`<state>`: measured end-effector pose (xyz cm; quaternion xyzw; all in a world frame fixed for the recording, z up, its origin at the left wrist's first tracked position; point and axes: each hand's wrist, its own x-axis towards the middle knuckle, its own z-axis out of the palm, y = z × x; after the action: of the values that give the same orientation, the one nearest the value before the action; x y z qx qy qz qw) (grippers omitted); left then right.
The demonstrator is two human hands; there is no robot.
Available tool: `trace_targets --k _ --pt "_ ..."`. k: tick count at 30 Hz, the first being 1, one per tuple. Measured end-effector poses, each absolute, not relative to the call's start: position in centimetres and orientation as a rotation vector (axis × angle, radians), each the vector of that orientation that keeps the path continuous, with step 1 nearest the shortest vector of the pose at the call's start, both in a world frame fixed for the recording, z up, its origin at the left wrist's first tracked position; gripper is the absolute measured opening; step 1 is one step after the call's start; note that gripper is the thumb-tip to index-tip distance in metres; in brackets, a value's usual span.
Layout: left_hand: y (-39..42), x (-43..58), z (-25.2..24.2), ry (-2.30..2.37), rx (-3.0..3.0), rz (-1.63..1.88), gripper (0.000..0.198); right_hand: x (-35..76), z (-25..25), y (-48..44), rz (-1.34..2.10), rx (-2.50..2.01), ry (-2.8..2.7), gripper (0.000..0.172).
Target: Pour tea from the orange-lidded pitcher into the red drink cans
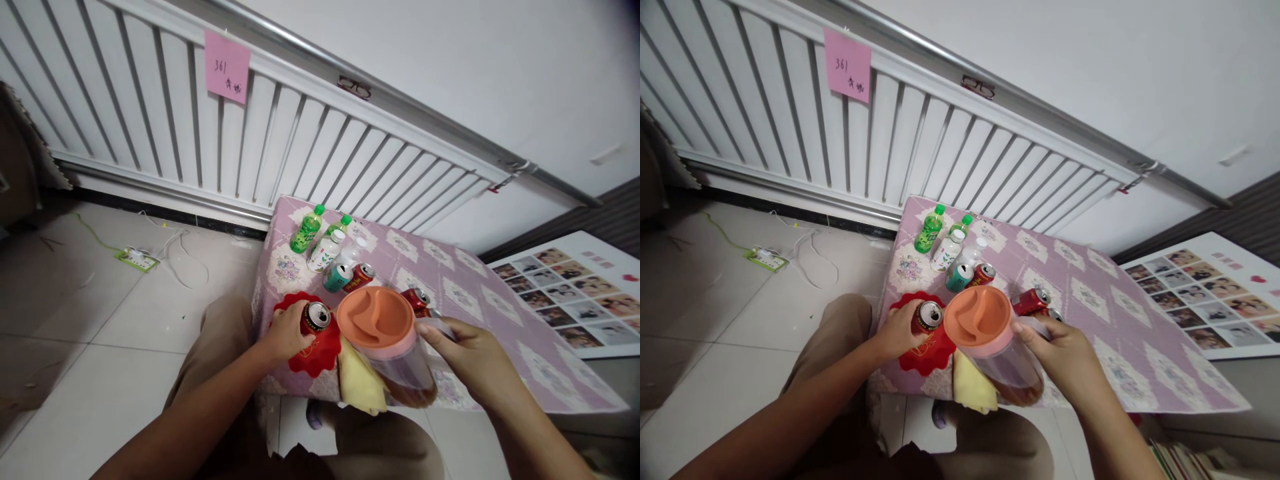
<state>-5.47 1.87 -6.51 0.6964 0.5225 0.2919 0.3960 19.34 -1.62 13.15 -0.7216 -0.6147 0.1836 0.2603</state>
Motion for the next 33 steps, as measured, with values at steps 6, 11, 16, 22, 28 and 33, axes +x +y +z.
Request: trace_targets --k 6,11,16,22,28,33 --pt "1.9 -5.5 -6.8 1.319 1.777 0.737 0.068 19.8 12.9 -1.7 0.531 -1.966 -1.65 0.039" --pt "2.0 -5.5 -6.9 1.327 1.784 0.736 0.068 19.4 13.1 -1.8 0.515 -1.954 -1.658 0.041" --pt "2.0 -5.5 -7.0 1.324 1.789 0.731 0.067 18.8 13.6 -1.8 0.56 -1.996 -1.595 0.042" --pt "2.1 -5.6 -7.0 1.32 1.785 0.749 0.067 19.6 13.2 -1.9 0.599 -2.021 -1.575 0.043" --pt "2.1 -5.6 -7.1 1.324 1.79 0.738 0.067 20.0 13.0 -1.9 0.594 -2.028 -1.599 0.039" --pt "1.9 -5.6 -7.2 1.319 1.803 0.767 0.066 19.6 13.4 -1.9 0.587 -2.04 -1.582 0.039"
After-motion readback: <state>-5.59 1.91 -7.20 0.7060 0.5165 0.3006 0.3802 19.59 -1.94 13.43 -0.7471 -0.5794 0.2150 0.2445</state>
